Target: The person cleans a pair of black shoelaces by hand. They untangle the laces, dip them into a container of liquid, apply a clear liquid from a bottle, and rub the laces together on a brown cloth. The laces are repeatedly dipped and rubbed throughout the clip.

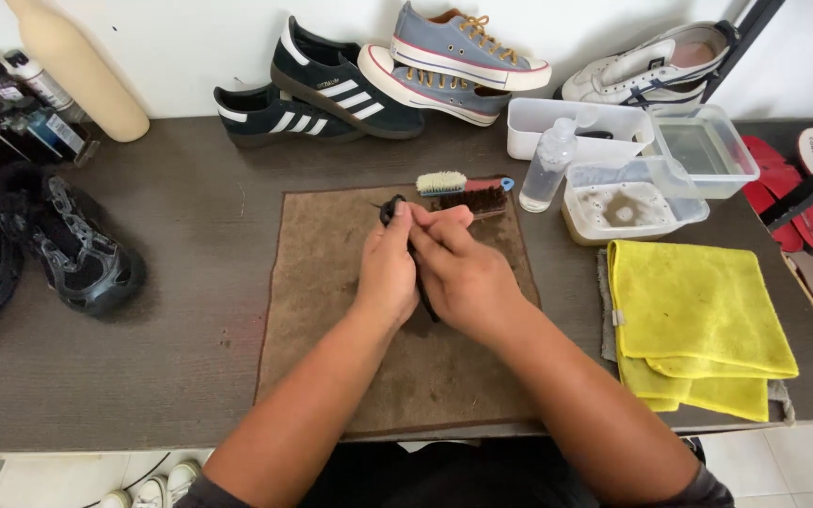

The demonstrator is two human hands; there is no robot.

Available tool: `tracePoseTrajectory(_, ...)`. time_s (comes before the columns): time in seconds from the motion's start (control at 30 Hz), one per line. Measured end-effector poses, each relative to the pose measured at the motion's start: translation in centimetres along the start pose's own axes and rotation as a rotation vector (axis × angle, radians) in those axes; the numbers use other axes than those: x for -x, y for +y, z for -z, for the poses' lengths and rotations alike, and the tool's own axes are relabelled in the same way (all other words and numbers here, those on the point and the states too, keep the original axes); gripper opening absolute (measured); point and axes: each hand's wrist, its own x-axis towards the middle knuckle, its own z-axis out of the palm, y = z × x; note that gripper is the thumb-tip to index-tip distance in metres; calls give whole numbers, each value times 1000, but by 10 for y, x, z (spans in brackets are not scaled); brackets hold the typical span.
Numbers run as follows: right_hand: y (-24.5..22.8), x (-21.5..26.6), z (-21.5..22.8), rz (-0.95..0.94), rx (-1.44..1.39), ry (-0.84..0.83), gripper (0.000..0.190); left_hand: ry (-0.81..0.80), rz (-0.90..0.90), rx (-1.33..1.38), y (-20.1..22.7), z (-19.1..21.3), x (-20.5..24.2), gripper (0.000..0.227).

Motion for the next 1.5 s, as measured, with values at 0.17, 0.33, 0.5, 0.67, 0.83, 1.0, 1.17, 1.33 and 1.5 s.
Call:
tracePoseTrajectory(0.17,0,14,7,-54,-242,-79,18,136,93,145,-2,27,-49,40)
tracePoseTrajectory(0.33,10,18,14,-194,-513,-134,13,-90,84,330,20,58,-70,40)
tracePoseTrajectory(0.5,16,13,25,-395,-655,-197,12,-105,91,480,30,86,-81,39)
tracePoseTrajectory(0.67,22,7,31,-409,-574,-220,11,4,20,420,27,106,-87,38)
tracePoseTrajectory(0.83,32,4,50,-414,-469,-181,11,87,69,248,20,111,-82,38)
tracePoseTrajectory(1.0,29,2,62,-344,-563,16,12,101,96,250,12,102,-80,38)
tracePoseTrajectory(1.17,10,0,53,-356,-637,-145,10,-57,238,37,-9,85,-63,38)
tracePoseTrajectory(1.33,5,5,40,-299,-534,-71,9,-275,349,-148,-32,69,-40,39)
tracePoseTrajectory(1.5,18,15,32,-273,-374,16,8,-620,375,-326,-24,59,-20,55)
